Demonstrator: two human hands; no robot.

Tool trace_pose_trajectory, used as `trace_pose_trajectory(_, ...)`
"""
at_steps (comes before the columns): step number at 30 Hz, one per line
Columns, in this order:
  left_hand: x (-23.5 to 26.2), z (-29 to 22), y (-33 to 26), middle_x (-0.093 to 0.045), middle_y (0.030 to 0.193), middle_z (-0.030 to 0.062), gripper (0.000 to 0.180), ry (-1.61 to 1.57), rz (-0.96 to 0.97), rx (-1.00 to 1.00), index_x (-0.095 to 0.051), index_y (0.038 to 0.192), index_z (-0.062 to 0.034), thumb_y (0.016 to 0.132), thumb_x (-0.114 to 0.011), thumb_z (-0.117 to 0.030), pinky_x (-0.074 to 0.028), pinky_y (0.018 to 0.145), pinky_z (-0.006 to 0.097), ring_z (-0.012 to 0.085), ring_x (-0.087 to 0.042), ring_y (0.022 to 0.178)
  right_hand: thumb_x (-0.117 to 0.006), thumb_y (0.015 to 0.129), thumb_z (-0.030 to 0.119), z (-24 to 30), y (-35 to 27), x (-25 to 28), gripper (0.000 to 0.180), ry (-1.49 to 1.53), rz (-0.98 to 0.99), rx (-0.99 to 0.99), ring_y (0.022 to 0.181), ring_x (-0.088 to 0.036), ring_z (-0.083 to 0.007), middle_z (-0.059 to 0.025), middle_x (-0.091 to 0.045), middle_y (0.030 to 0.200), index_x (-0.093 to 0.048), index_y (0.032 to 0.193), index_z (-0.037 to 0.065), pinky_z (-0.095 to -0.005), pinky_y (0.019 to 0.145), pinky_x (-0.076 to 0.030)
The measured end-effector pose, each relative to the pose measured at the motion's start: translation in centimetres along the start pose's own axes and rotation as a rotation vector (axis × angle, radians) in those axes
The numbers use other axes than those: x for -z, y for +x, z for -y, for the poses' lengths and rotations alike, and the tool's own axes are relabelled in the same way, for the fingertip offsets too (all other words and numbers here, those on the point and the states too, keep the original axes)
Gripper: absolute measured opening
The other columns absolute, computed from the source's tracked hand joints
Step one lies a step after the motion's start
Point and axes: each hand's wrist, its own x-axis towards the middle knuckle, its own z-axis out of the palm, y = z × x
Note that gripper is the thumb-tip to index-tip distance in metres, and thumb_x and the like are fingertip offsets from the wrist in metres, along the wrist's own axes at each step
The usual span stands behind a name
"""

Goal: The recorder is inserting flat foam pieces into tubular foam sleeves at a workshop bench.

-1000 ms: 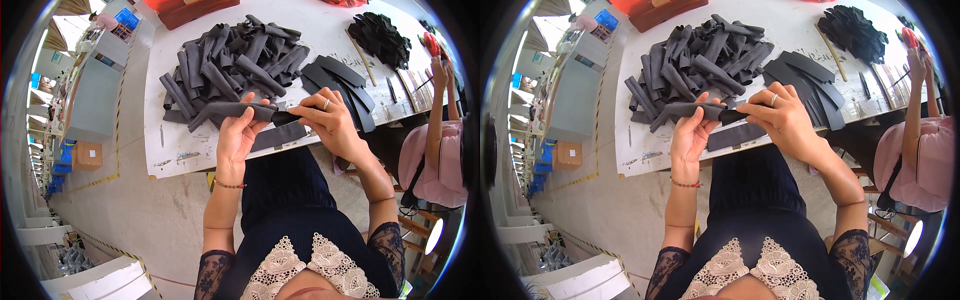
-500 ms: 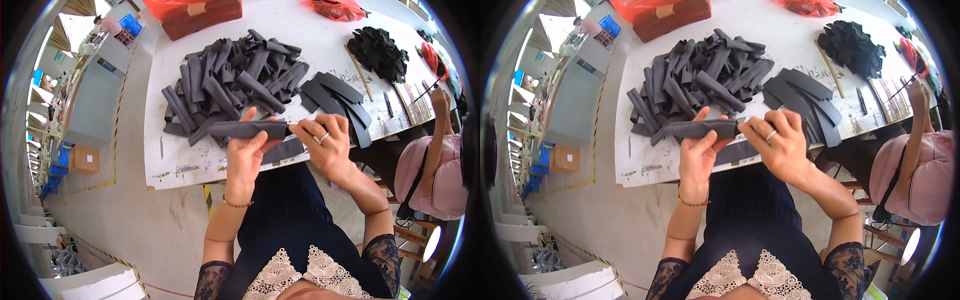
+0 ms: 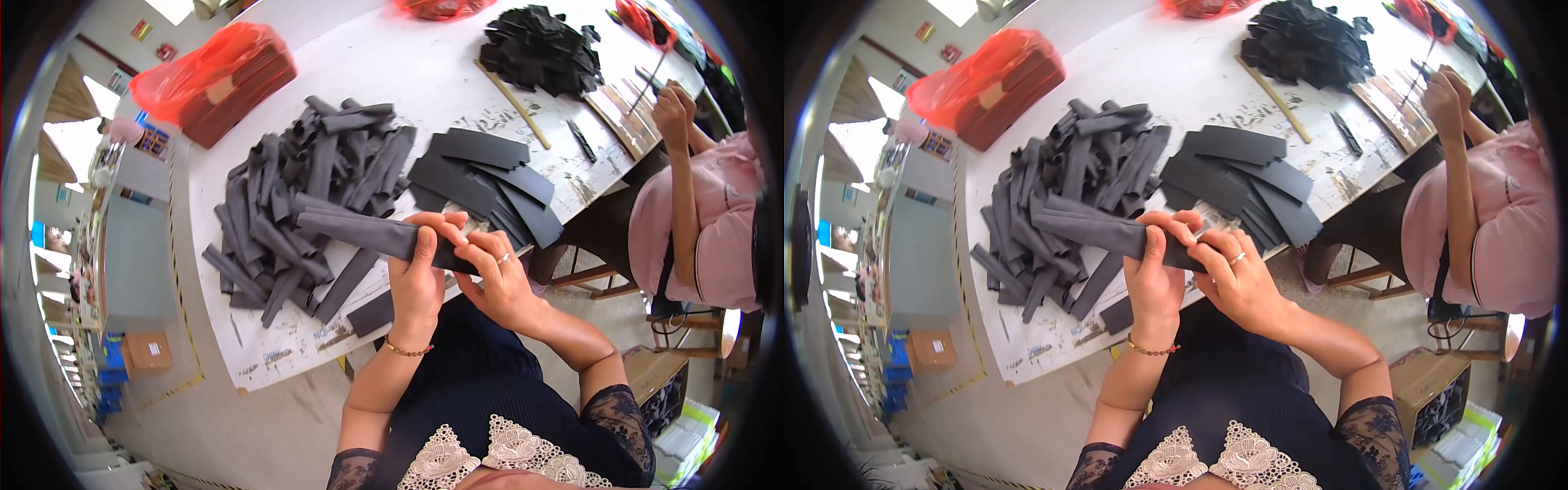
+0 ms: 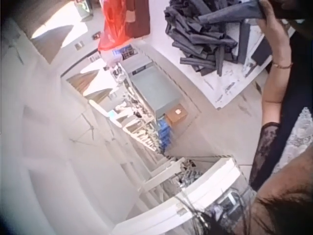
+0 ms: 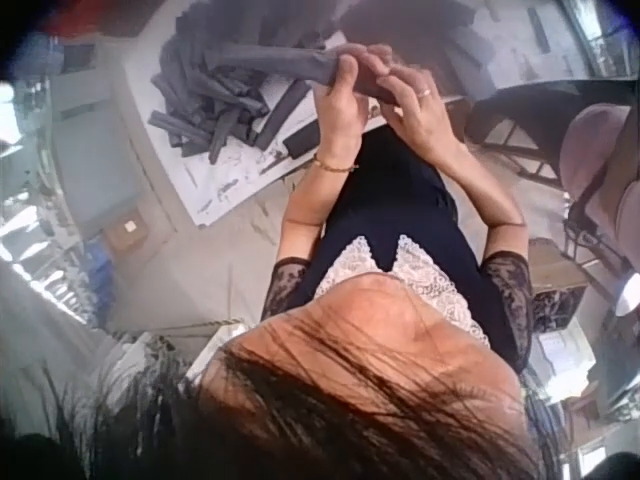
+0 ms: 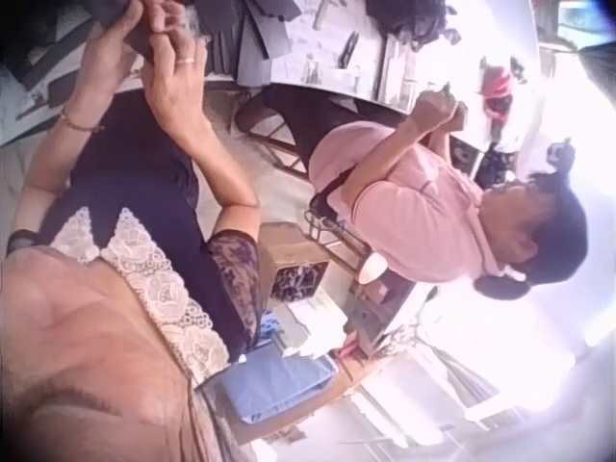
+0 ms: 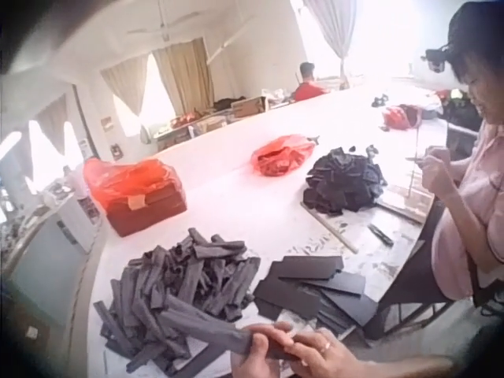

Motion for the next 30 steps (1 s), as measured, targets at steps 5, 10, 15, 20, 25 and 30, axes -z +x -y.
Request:
trace_pose_trajectory(5, -3.6, 2.6, 0.8, -0.067, 0.102, 0.0169, 0.025, 0.031, -0.193, 0.130, -0.054, 0.109, 0.0001, 0.102, -0.047, -0.022, -0.043, 0.100, 0.038, 0.0257, -0.058, 0.111, -0.072, 0.064, -0.003, -2.3, -0.5, 1.3, 0.046, 0.083, -0.020, -0.039, 0.086, -0.055, -0.0345, -0.0173, -0.056, 0.107, -0.051, 0.105, -0.001, -0.0429, 0.075, -0.048)
trace_pose_trajectory(10, -4.8, 3.7, 1.8, -0.064, 0.110, 0.0209, 0.026, 0.152, -0.089, 0.108, -0.055, 0.109, 0.0005, 0.101, -0.049, -0.023, -0.044, 0.098, 0.037, 0.0249, -0.059, 0.108, -0.074, 0.063, -0.001, -3.6, -0.9, 2.0, 0.045, 0.107, -0.039, -0.110, 0.085, -0.056, -0.0348, -0.0177, -0.057, 0.109, -0.052, 0.102, 0.000, -0.0424, 0.075, -0.048)
trace_pose_trajectory(15, -4.8, 3.9, 2.8, -0.068, 0.099, 0.0179, 0.026, 0.051, -0.130, 0.163, -0.054, 0.107, 0.0006, 0.101, -0.049, -0.024, -0.044, 0.099, 0.038, 0.0260, -0.060, 0.109, -0.076, 0.063, 0.002, -4.0, -0.9, 3.6, 0.042, 0.099, 0.008, -0.144, 0.083, -0.055, -0.0327, -0.0158, -0.057, 0.109, -0.053, 0.097, 0.000, -0.0400, 0.075, -0.049)
trace_pose_trajectory(20, -6.0, 4.1, 2.5, -0.066, 0.083, 0.0130, 0.024, 0.161, -0.100, 0.088, -0.053, 0.103, -0.0015, 0.103, -0.043, -0.024, -0.043, 0.101, 0.042, 0.0281, -0.059, 0.109, -0.075, 0.065, 0.004, -4.0, -0.3, 4.4, 0.040, 0.124, 0.008, -0.107, 0.084, -0.054, -0.0321, -0.0140, -0.055, 0.104, -0.053, 0.099, 0.001, -0.0388, 0.076, -0.048)
trace_pose_trajectory(25, -5.3, 3.1, 3.5, -0.064, 0.079, 0.0104, 0.029, 0.159, -0.193, 0.050, -0.054, 0.102, -0.0020, 0.103, -0.043, -0.029, -0.044, 0.099, 0.042, 0.0266, -0.061, 0.105, -0.075, 0.069, 0.003, -4.3, -1.8, 6.2, 0.039, 0.082, 0.112, -0.210, 0.090, -0.057, -0.0329, -0.0156, -0.053, 0.104, -0.053, 0.101, 0.002, -0.0405, 0.075, -0.051)
trace_pose_trajectory(30, -5.5, 3.7, 3.9, -0.062, 0.079, 0.0093, 0.030, 0.105, -0.225, 0.035, -0.054, 0.100, -0.0016, 0.102, -0.045, -0.030, -0.046, 0.097, 0.041, 0.0265, -0.062, 0.103, -0.075, 0.073, 0.006, -5.4, -1.9, 5.9, 0.035, 0.138, 0.147, -0.147, 0.091, -0.059, -0.0346, -0.0177, -0.054, 0.106, -0.053, 0.100, 0.001, -0.0397, 0.072, -0.054)
